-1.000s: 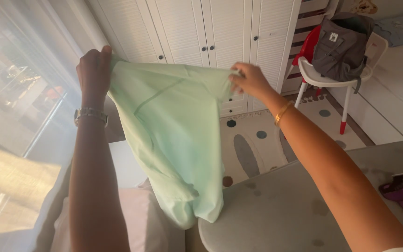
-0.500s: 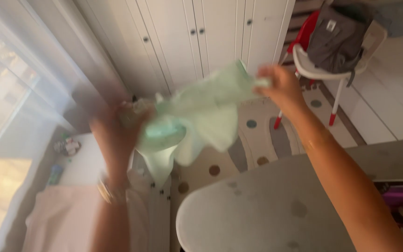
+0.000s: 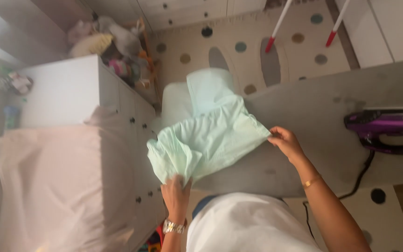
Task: Ironing and folding a light green short-sleeved shirt on an ironing board.
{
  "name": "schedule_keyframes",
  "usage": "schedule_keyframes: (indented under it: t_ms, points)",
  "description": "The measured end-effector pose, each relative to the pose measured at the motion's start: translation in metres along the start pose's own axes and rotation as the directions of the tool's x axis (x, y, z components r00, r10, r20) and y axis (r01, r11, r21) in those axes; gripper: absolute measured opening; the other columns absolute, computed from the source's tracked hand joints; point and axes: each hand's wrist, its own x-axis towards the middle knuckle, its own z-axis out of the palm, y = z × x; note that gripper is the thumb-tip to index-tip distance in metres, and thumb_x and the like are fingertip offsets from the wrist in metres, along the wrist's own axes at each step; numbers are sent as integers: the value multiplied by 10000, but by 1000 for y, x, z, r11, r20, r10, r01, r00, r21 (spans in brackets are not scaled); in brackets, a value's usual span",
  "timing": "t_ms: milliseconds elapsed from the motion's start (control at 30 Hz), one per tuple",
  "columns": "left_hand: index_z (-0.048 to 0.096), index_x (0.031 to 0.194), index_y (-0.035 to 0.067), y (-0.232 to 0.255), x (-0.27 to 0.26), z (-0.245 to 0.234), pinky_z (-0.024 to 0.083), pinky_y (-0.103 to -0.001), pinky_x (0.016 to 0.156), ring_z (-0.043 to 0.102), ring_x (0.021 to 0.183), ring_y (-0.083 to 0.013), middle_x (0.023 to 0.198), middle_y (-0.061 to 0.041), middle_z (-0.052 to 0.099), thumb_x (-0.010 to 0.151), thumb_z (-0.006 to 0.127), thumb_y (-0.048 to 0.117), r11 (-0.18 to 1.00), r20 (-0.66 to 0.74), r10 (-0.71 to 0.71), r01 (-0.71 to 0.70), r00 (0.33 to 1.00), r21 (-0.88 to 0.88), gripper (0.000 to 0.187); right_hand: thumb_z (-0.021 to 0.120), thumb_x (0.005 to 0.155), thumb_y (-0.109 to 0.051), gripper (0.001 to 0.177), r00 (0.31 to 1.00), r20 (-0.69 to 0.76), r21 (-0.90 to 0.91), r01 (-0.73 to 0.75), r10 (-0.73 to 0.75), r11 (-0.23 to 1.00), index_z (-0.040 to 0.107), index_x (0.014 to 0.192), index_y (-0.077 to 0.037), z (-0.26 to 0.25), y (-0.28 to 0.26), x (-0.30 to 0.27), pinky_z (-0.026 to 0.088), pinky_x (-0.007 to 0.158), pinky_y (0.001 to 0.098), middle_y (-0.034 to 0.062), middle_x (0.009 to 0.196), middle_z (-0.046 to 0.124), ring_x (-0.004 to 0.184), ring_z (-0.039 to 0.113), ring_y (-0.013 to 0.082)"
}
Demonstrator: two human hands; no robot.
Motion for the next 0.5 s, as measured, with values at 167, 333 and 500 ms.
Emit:
schedule_keyframes:
  t_ms: [167, 333, 500]
  points:
    - [681, 970, 58, 27, 9, 9, 440, -439, 859, 587, 964, -304, 1042, -94, 639, 803, 728, 203, 881, -310, 471, -460, 826, 111, 226, 766, 921, -284, 245, 997, -40, -53, 57, -59, 997, 729, 1006, -57, 16, -25, -14, 441, 628, 239, -11, 779, 642, 684, 531, 64]
    - [667, 953, 92, 25, 27, 48, 471, -414, 921, 587, 1014, -292, 1029, -88, 612, 905, 725, 157, 751, 117, 639, -650, 760, 117, 100, 725, 912, -260, 229, 995, -98, 13, 11, -10, 1000, 688, 961, -40, 22, -26, -15, 490, 608, 235, -19, 778, 679, 638, 563, 70]
    - [640, 905, 21, 26, 41, 36, 500, -441, 805, 608, 910, -341, 933, -139, 623, 751, 813, 161, 886, 135, 319, -245, 938, -393, 271, 716, 967, -263, 231, 996, -49, 47, 74, -71, 996, 699, 978, -34, 22, -11, -13, 534, 670, 233, 9, 823, 692, 709, 617, 66]
